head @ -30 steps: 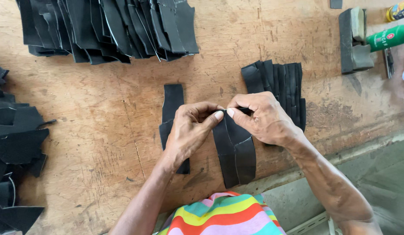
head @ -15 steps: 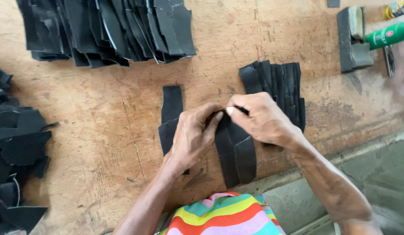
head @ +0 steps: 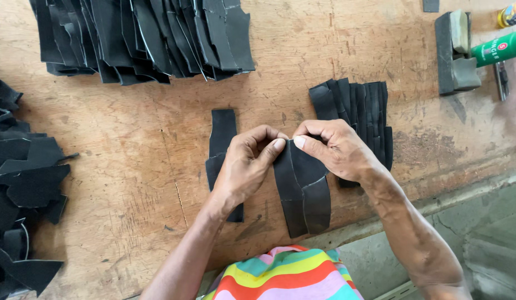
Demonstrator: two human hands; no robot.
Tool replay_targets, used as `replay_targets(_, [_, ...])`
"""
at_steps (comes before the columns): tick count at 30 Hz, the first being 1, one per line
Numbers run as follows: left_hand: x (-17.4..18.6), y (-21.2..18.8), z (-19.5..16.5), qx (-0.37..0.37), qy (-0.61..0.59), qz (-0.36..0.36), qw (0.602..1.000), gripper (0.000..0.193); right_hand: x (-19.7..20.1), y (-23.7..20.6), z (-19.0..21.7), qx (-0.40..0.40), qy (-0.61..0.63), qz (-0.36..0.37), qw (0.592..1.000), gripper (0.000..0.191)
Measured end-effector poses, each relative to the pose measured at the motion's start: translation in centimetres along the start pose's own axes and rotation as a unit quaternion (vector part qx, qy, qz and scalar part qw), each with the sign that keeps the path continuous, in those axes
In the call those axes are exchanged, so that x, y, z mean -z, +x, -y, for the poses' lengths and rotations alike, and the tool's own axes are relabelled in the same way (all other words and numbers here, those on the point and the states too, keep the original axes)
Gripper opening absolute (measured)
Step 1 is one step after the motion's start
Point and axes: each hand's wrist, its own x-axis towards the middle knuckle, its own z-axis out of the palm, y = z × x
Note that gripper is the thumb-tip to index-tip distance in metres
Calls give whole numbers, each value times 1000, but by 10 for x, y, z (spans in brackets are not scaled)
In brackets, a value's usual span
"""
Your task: The person repeatedly picks up pairs of black leather pieces from a wooden workbench, aligns their edges, and places them back down. The hands handle the pieces one at a time without using any tools.
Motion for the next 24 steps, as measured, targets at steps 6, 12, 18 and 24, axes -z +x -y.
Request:
replay_targets(6, [-2, 0, -2, -5, -95, -3, 996, 29, -6, 4, -5, 6, 59, -55, 997, 20])
replay_targets(12, [2, 1, -3, 26, -87, -52, 995, 35, 0, -6, -15, -50, 153, -1, 987, 21])
replay_targets(18, [1, -1, 0, 56, -24, 40, 997, 24, 1, -8, -22, 15, 205, -90, 975, 19])
replay_targets(24, [5, 3, 2, 58, -150, -13, 987, 23, 2, -13, -15, -6, 252, -31, 967, 32])
